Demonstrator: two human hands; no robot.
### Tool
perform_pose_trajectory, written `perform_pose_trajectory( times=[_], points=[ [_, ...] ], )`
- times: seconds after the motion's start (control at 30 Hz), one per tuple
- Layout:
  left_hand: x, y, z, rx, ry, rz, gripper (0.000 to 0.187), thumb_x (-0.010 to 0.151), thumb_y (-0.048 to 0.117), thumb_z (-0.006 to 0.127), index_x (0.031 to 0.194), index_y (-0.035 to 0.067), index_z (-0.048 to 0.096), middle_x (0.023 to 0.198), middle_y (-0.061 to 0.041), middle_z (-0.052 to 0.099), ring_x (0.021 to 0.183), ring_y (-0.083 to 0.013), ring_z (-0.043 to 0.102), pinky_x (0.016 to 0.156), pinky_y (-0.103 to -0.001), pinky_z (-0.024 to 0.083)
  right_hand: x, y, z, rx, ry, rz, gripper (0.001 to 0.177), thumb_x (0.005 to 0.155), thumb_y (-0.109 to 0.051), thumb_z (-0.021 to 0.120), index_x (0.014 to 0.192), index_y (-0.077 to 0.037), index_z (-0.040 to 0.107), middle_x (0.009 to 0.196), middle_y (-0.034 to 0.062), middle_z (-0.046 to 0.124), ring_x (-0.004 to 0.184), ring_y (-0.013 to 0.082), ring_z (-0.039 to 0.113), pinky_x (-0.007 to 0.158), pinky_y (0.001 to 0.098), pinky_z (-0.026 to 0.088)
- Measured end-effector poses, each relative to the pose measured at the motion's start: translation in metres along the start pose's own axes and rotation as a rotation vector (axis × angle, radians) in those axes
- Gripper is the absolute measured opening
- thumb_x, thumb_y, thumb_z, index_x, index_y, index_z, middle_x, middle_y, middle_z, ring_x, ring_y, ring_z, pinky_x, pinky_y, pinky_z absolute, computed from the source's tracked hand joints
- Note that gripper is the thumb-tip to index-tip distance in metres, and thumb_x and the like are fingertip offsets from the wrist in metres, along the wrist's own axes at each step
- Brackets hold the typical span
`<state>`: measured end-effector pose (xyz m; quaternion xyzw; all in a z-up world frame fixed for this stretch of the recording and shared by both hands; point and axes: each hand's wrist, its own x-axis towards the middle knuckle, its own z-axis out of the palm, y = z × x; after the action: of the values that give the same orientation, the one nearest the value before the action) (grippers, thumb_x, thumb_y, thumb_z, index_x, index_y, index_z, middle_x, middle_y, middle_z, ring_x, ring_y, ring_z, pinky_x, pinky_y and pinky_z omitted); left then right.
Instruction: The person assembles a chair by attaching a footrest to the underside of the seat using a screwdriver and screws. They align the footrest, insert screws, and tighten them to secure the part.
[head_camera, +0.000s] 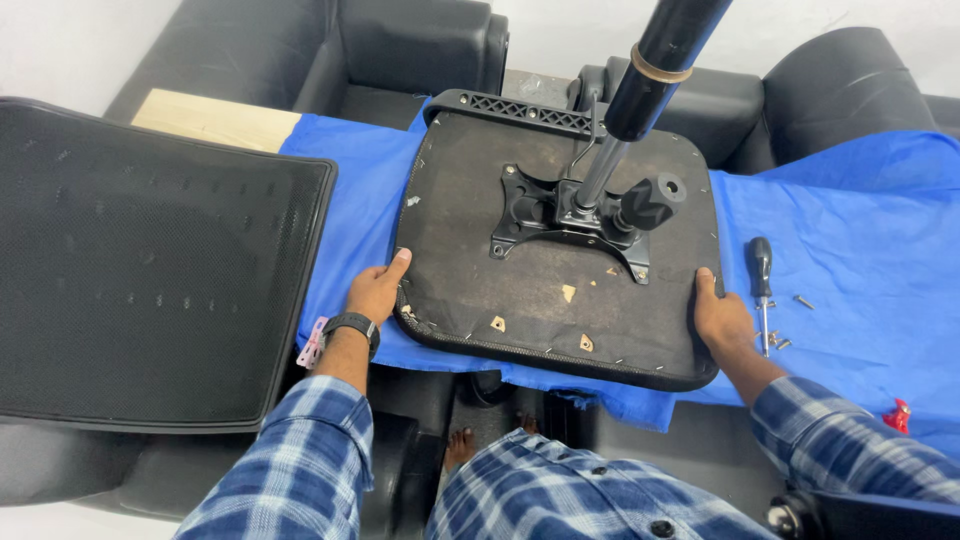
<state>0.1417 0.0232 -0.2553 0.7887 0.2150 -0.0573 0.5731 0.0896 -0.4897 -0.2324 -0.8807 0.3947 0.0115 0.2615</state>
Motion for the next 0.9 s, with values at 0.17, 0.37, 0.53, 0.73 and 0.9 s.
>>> perform_pose_trajectory(
  times=[0.17,0.37,0.53,0.73,0.9],
  points=[
    [0.002,-0.004,-0.001,-0.012,-0.018,0.011,0.074,0.086,0.062,0.069,0.116,-0.005,0.073,0.11,-0.017,0.075,0.105,-0.0251,0.069,0.095,-0.036,0.051,-0.003,0.0,0.002,0.075,0.038,0.075,0.093,0.095,-0.072,0.046,0.145,0.006,0.047,0.141,0.035,0.053,0.134,0.0489,0.05,0.112,0.0522,0.038],
    [-0.007,0.0,-0.003,-0.031,-0.002,0.055,0.073,0.087,0.061,0.07,0.117,-0.005,0.072,0.11,-0.017,0.075,0.104,-0.0242,0.069,0.095,-0.036,0.05,-0.019,0.008,0.011,0.064,0.161,-0.038,0.088,0.095,-0.064,0.057,0.143,0.009,0.047,0.137,0.0383,0.055,0.13,0.0507,0.053,0.109,0.0526,0.042],
    [-0.026,-0.006,-0.007,-0.03,0.048,-0.05,0.069,0.086,0.056,0.072,0.109,-0.008,0.078,0.102,-0.022,0.077,0.091,-0.0301,0.071,0.081,-0.04,0.054,-0.045,0.021,0.016,0.065,0.184,0.02,0.087,0.097,-0.065,0.055,0.143,0.009,0.048,0.136,0.0374,0.057,0.13,0.0497,0.054,0.109,0.0525,0.042],
    [-0.063,-0.035,-0.005,-0.387,-0.107,-0.344,0.085,0.08,0.057,0.076,0.127,-0.011,0.058,0.117,-0.024,0.068,0.098,-0.0351,0.072,0.082,-0.042,0.061,-0.061,0.021,0.025,0.087,0.233,0.046,0.087,0.097,-0.066,0.053,0.14,0.01,0.05,0.136,0.0342,0.058,0.129,0.0475,0.055,0.108,0.0526,0.042],
    [-0.058,-0.042,0.002,-0.422,-0.192,-0.322,0.092,0.079,0.061,0.074,0.131,-0.013,0.056,0.12,-0.027,0.067,0.105,-0.0389,0.073,0.087,-0.042,0.061,-0.052,0.028,0.026,0.075,0.246,-0.001,0.089,0.098,-0.067,0.053,0.14,0.012,0.05,0.136,0.0373,0.057,0.129,0.0494,0.055,0.107,0.0532,0.042]
  ],
)
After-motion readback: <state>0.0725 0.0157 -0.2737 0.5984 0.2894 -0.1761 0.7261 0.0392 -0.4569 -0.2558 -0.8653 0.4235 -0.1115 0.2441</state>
